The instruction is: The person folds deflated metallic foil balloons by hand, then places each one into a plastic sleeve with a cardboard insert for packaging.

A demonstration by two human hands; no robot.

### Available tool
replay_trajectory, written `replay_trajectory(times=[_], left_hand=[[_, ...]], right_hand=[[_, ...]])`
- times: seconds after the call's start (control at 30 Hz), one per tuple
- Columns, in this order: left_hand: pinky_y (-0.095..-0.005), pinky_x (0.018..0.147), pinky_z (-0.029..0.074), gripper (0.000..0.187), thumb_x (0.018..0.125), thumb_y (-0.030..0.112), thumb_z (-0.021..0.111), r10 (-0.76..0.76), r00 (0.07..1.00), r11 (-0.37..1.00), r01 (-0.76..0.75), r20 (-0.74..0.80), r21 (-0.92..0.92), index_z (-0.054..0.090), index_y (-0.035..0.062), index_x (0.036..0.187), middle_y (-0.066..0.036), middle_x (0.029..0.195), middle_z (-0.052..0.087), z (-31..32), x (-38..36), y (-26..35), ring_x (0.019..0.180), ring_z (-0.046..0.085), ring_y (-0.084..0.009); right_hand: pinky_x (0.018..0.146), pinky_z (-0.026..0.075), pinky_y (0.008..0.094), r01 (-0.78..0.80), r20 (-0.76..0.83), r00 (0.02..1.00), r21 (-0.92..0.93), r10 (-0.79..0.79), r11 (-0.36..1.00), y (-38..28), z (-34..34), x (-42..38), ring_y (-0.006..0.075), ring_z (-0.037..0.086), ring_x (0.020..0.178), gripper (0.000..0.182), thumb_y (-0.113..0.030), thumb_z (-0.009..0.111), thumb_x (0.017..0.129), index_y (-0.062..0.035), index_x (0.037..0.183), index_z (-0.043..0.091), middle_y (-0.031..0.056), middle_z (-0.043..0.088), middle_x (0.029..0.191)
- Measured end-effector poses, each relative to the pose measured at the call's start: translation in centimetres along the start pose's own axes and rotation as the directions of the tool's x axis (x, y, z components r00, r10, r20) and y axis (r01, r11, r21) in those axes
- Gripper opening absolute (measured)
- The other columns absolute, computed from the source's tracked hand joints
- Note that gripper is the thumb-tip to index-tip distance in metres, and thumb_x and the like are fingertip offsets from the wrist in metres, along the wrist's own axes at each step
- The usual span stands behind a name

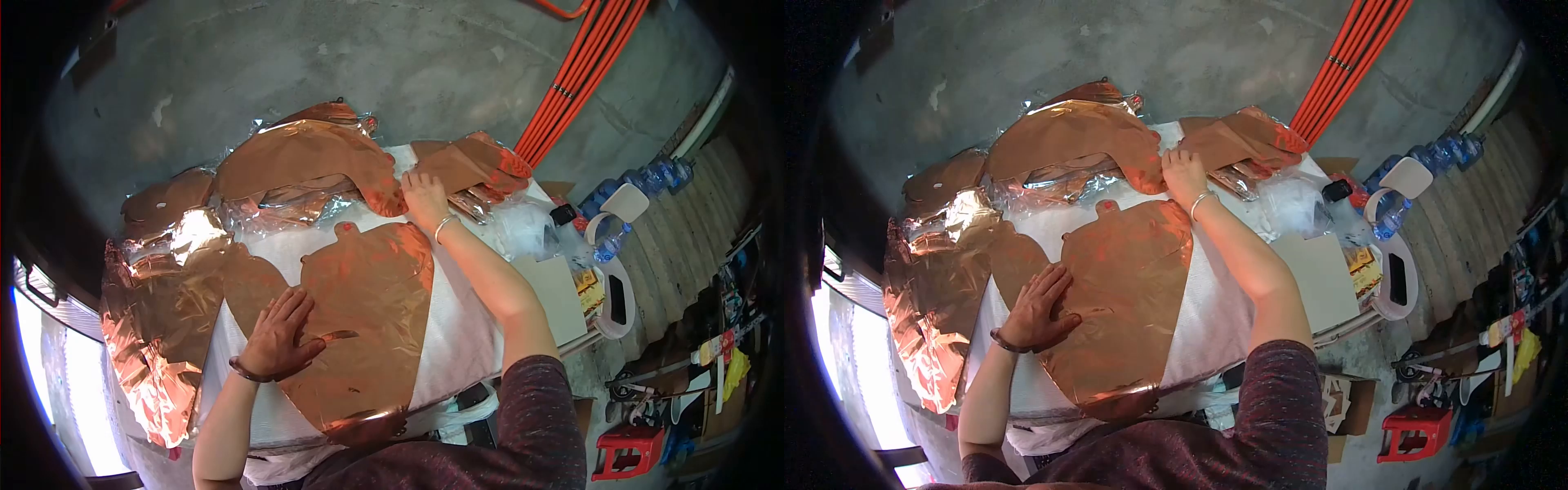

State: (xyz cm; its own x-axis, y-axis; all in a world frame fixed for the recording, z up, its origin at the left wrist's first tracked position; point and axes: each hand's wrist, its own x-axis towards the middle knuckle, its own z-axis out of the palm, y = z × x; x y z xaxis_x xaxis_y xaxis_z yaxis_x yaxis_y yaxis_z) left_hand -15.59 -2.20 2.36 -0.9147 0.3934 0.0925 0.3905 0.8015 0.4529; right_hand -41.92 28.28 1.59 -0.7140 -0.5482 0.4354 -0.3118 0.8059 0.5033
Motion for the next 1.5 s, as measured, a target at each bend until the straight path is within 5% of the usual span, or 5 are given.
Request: replay_trajectory(times=[0.37,0.53,0.9,1.37,1.5], left_hand=[[-0.0513,0.109,0.03,0.074,0.079,0.044,0.069,0.003,0.999,1.0,-0.004,-0.033,-0.015,0.046,0.0028,0.137,-0.018,0.146,0.039,0.5,-0.3,-0.5,0.138,0.032,-0.0365],[-0.0513,0.108,0.031,0.07,0.08,0.042,0.068,0.031,0.998,0.999,-0.03,-0.061,0.01,0.048,0.0025,0.133,-0.019,0.143,0.042,0.5,-0.3,-0.5,0.136,0.035,-0.0373],[-0.0528,0.11,0.027,0.076,0.079,0.044,0.07,-0.011,1.0,0.999,0.012,0.019,-0.042,0.044,0.004,0.139,-0.017,0.147,0.038,0.2,0.0,-0.5,0.14,0.029,-0.037],[-0.0501,0.11,0.03,0.069,0.081,0.042,0.067,0.027,0.999,1.0,-0.027,-0.043,0.001,0.047,0.0018,0.134,-0.018,0.143,0.042,0.2,-0.3,-0.4,0.136,0.035,-0.0368],[-0.05,0.109,0.03,0.07,0.081,0.042,0.068,0.027,0.999,1.0,-0.027,-0.045,-0.002,0.047,0.0019,0.134,-0.018,0.143,0.042,0.4,-0.2,-0.7,0.136,0.035,-0.0362]], right_hand=[[0.068,0.052,0.0443,0.137,-0.014,0.989,0.4,-0.144,0.906,7.7,-3.3,-11.5,0.0313,0.063,0.086,0.018,-0.008,0.058,0.08,-0.0045,0.097,0.063,0.0114,0.063,0.09],[0.077,0.051,0.0423,-0.468,0.152,0.875,0.511,0.461,0.721,9.4,-3.4,-11.2,0.0351,0.064,0.087,0.027,-0.028,0.063,0.088,-0.0035,0.1,0.066,0.0154,0.067,0.094],[0.078,0.052,0.0456,-0.653,0.369,0.757,0.42,0.539,0.63,8.9,3.2,-2.4,0.0396,0.066,0.085,0.038,-0.032,0.069,0.078,0.0041,0.091,0.071,0.0281,0.066,0.089],[0.056,0.046,0.0338,-0.617,0.198,0.67,0.685,0.716,0.388,10.8,5.8,-4.6,0.0178,0.057,0.054,0.024,-0.021,0.07,0.085,-0.0005,0.073,0.067,0.01,0.064,0.061],[0.056,0.045,0.0306,-0.617,0.429,0.57,0.786,0.701,0.021,11.6,6.8,-5.0,0.012,0.055,0.058,0.02,-0.016,0.066,0.089,-0.0011,0.076,0.068,0.0023,0.064,0.067]])
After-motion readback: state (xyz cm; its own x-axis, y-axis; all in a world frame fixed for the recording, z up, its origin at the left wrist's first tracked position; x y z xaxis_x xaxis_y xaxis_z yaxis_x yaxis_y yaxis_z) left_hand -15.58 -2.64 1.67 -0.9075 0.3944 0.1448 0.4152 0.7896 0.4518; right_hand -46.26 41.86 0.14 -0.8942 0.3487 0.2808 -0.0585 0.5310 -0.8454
